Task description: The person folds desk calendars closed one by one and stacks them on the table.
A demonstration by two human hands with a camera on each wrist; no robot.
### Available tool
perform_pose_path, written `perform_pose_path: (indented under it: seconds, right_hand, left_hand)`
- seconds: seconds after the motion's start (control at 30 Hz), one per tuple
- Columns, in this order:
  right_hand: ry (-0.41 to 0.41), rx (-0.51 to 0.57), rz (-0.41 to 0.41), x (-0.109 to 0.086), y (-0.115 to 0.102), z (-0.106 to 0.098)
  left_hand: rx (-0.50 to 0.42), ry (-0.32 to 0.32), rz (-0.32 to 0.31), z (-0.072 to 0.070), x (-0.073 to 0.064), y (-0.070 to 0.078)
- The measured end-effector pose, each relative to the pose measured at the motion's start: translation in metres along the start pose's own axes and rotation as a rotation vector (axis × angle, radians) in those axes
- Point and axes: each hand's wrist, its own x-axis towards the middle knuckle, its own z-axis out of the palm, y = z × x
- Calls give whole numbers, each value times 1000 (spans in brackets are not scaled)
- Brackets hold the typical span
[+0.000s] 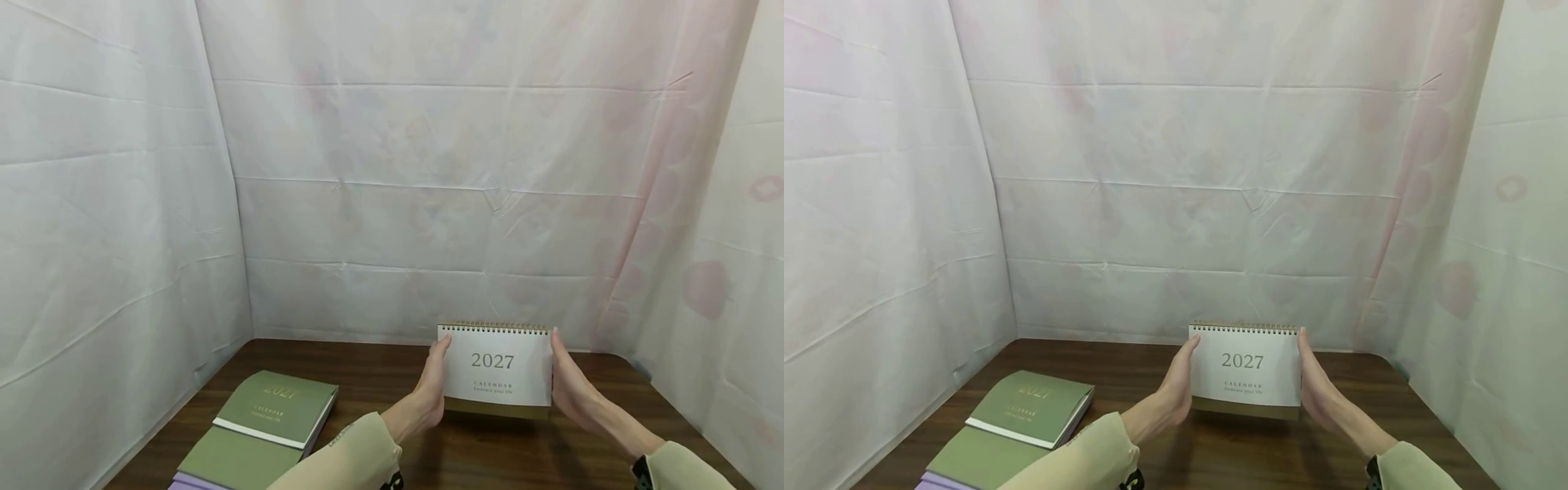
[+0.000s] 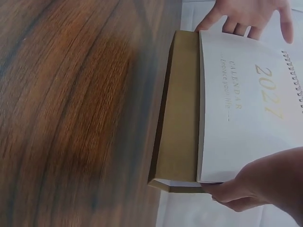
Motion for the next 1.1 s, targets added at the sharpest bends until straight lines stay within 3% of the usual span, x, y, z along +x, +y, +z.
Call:
perform_pose_path:
  seconds: [0.27, 0.5, 0.8, 0.93, 1.1]
  right_hand:
    - [41, -131, 13, -2, -3, 4]
    - [65, -313, -71, 1, -4, 3]
    - [202, -615, 84, 3, -13, 9]
    - [254, -698, 105, 5, -16, 12]
    - [224, -727, 59, 7, -15, 14]
  left_hand:
    - [22, 41, -4, 4, -4, -1]
    - [28, 75, 10, 5, -2, 1]
    - [39, 172, 26, 9, -1, 2]
    - [61, 235, 54, 12, 1, 1]
    - [72, 308, 91, 14, 2, 1]
